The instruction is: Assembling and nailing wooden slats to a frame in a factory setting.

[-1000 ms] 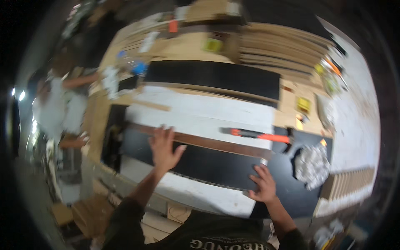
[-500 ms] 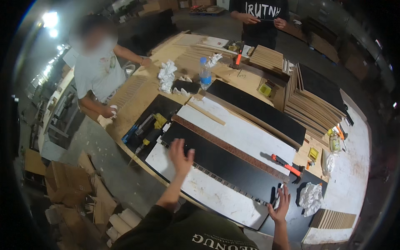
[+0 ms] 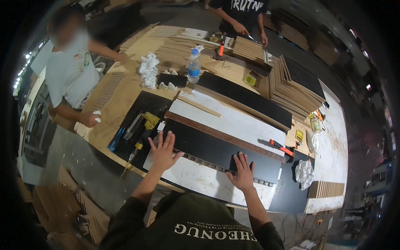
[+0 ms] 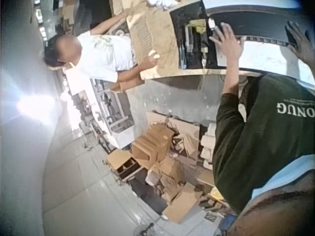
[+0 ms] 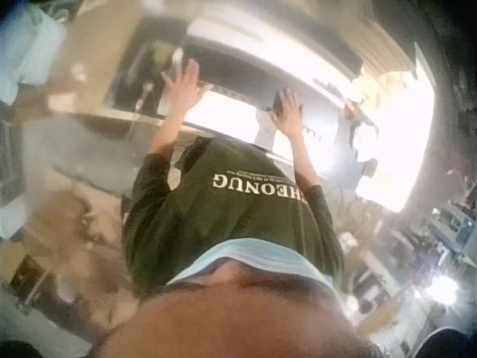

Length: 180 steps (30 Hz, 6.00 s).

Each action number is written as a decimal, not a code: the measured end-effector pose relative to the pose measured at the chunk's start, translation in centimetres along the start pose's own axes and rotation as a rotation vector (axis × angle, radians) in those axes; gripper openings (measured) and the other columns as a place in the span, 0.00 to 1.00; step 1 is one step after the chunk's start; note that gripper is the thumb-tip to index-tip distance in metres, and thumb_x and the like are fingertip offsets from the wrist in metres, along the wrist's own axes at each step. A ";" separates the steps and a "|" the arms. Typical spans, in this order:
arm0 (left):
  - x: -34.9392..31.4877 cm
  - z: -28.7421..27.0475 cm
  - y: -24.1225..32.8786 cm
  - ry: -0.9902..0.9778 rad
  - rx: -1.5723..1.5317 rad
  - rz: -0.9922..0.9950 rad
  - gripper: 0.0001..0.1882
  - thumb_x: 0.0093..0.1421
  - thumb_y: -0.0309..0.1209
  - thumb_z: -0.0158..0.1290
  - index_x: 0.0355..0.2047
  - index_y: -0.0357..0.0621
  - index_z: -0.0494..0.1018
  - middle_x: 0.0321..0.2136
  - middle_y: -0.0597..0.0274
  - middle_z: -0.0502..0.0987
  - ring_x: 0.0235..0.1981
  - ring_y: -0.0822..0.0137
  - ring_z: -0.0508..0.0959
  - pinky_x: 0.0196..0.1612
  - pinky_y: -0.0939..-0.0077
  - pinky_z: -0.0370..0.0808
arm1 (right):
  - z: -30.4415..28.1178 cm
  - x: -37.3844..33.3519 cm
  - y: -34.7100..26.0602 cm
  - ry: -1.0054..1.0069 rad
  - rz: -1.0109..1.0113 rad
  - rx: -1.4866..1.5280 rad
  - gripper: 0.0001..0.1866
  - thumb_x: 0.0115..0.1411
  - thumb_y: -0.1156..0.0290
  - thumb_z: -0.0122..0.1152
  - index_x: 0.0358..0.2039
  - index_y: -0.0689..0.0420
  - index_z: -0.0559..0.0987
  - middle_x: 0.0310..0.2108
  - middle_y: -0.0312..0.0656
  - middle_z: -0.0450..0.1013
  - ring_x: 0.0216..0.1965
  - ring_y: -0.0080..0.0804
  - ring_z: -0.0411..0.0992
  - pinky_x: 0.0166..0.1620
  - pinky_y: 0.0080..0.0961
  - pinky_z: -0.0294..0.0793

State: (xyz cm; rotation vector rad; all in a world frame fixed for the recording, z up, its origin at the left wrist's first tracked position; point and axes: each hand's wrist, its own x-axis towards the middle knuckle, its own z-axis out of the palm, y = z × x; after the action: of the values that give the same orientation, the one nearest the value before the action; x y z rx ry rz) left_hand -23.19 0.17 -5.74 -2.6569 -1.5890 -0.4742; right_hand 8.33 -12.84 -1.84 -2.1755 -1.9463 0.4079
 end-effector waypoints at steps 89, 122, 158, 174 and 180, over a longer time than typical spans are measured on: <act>10.3 0.9 -2.7 -0.171 -0.071 -0.055 0.50 0.55 0.66 0.42 0.65 0.37 0.50 0.65 0.39 0.47 0.68 0.45 0.44 0.63 0.36 0.37 | 1.7 2.7 5.3 0.307 0.510 -0.059 0.48 0.55 0.45 0.56 0.67 0.56 0.48 0.68 0.54 0.41 0.69 0.52 0.40 0.64 0.59 0.39; 6.2 2.0 15.9 -0.407 -0.299 0.437 0.49 0.51 0.67 0.45 0.65 0.50 0.51 0.66 0.46 0.48 0.67 0.44 0.48 0.61 0.34 0.47 | -0.2 2.8 7.3 0.346 0.835 -0.146 0.42 0.57 0.43 0.50 0.66 0.54 0.54 0.68 0.50 0.45 0.69 0.48 0.40 0.65 0.58 0.40; 4.9 2.9 9.7 -0.285 0.134 0.104 0.45 0.59 0.58 0.45 0.66 0.42 0.47 0.66 0.41 0.43 0.67 0.41 0.44 0.61 0.33 0.42 | 1.9 -5.3 15.1 0.887 0.782 0.456 0.17 0.56 0.60 0.60 0.43 0.53 0.76 0.55 0.43 0.67 0.53 0.44 0.67 0.55 0.39 0.63; 22.9 6.2 37.8 -0.168 -0.085 0.474 0.25 0.54 0.27 0.55 0.55 0.48 0.68 0.50 0.51 0.69 0.52 0.50 0.69 0.53 0.60 0.67 | -2.3 -11.5 20.4 0.486 0.194 0.746 0.35 0.46 0.65 0.60 0.59 0.44 0.67 0.65 0.48 0.54 0.53 0.45 0.68 0.52 0.34 0.71; 16.8 6.3 32.2 -0.023 -0.309 0.360 0.31 0.56 0.35 0.56 0.59 0.45 0.62 0.56 0.43 0.64 0.58 0.47 0.63 0.59 0.55 0.59 | -2.9 -10.7 23.5 0.366 -0.070 0.406 0.32 0.45 0.63 0.57 0.56 0.43 0.71 0.64 0.43 0.56 0.67 0.41 0.50 0.65 0.57 0.47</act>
State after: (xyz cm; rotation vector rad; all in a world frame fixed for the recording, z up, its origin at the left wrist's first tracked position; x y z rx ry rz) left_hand 13.51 0.03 -2.66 -3.0899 -1.0734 -0.7227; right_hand 30.31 -26.12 -5.86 -1.7746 -1.5762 0.3293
